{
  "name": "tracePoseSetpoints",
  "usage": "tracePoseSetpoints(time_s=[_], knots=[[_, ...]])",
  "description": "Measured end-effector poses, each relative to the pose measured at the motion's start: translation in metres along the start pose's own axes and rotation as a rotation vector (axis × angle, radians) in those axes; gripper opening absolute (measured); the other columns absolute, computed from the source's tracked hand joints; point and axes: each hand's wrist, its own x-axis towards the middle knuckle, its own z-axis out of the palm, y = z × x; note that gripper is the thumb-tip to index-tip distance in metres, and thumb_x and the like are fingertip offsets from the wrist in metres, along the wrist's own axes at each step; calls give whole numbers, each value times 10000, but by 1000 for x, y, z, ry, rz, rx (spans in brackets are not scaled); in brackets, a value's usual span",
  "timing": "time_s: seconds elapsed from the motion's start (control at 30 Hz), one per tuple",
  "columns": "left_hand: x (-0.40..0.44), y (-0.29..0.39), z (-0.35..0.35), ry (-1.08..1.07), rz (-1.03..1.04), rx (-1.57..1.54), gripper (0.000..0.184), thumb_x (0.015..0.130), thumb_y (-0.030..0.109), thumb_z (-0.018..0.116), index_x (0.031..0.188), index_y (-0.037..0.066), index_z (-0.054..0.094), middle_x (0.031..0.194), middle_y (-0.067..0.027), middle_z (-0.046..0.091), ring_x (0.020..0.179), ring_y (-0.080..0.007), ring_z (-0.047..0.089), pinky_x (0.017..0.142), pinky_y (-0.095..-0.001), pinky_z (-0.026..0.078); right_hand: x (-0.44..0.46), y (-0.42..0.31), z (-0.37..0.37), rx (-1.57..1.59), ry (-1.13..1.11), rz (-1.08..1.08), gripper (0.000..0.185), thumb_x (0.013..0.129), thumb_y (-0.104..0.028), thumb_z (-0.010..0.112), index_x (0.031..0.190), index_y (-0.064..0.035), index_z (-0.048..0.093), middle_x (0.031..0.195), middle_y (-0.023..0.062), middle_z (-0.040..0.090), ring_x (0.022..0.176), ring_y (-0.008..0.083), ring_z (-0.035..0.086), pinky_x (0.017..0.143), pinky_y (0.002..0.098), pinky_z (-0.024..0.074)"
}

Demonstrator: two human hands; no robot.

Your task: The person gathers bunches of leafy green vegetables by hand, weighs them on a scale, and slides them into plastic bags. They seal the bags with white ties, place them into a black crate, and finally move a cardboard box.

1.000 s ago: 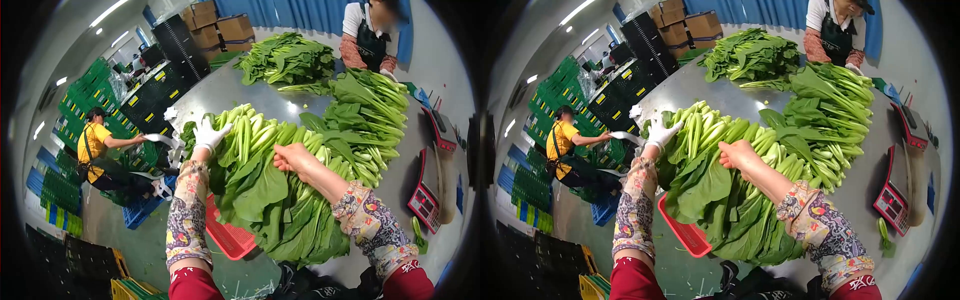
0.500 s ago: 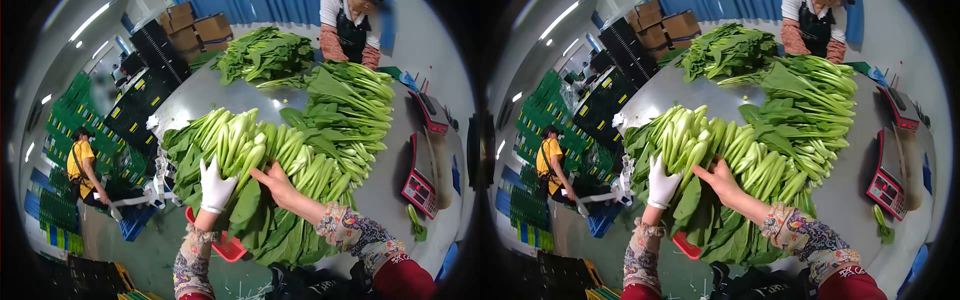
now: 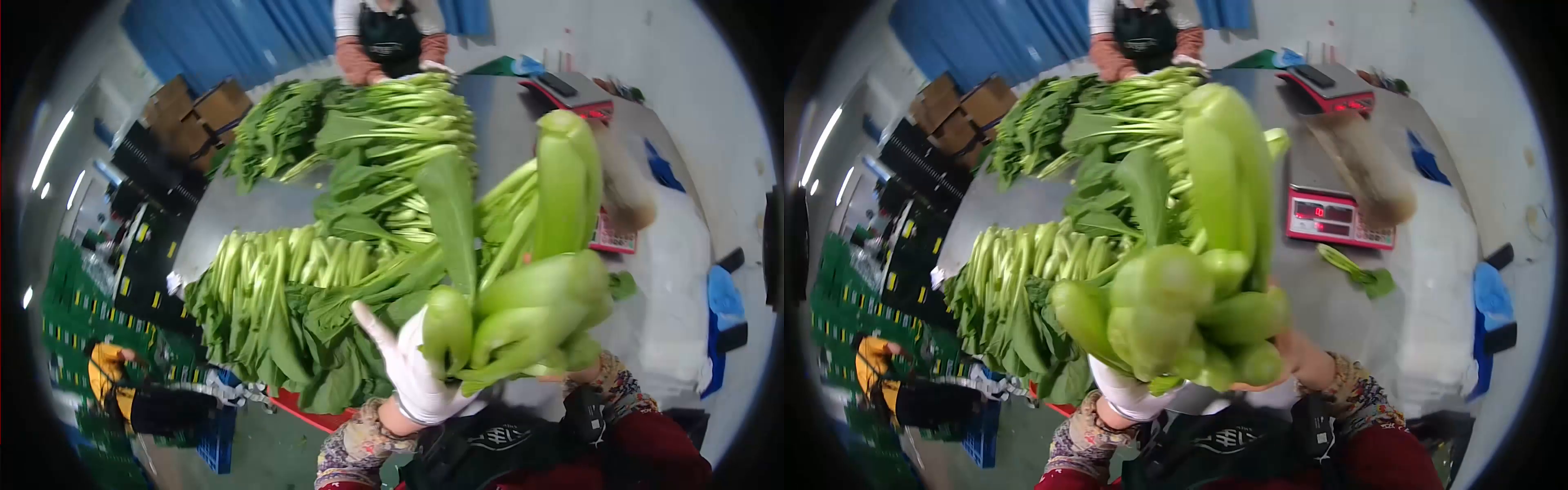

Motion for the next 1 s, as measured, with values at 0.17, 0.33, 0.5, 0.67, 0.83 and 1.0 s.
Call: tracePoseSetpoints(time_s=[0.17,0.33,0.5,0.67,0.83,1.0], knots=[[-2,79,86,-172,-169,-522,636,727,238,715,1233,-8,417,1102,-153,571,988,-350,555,1045,-557,180,-105,-58,-68,176,457,460,731,756,-210,675,1356,-24,302,1328,135,415,1180,245,456,1004,364,357],[-60,39,191,-354,-580,-394,520,794,160,700,1223,-18,467,1016,-116,630,928,-154,590,821,-279,465,-161,18,-112,-21,545,951,618,863,-329,510,1359,-16,319,1310,197,438,1177,317,461,991,392,367],[-133,-35,237,-335,-605,-441,469,826,218,648,1197,-28,500,1078,-193,604,982,-269,578,878,-344,435,-202,59,-108,-764,409,1112,646,873,-429,485,1247,88,385,1203,297,451,1112,431,455,944,457,374],[-103,-10,228,-537,-279,297,648,811,313,648,1303,-13,379,1283,-321,400,1133,-433,441,991,-415,340,-199,59,-100,-749,486,1006,684,856,-410,539,1305,61,329,1257,265,407,1198,378,390,994,418,339],[-123,-5,251,-435,-869,-972,507,928,183,521,1347,9,295,1232,-139,490,1065,-214,514,897,-299,427,-184,58,-86,-32,627,808,771,787,-326,675,1342,24,268,1277,181,434,1203,257,416,1008,341,323],[-96,49,228,-292,-737,-903,485,931,135,497,1348,1,288,1246,-143,472,1097,-205,484,939,-315,394,-147,-4,-100,-77,467,721,798,759,-148,702,1378,-3,219,1313,136,393,1225,213,371,1039,325,273]])
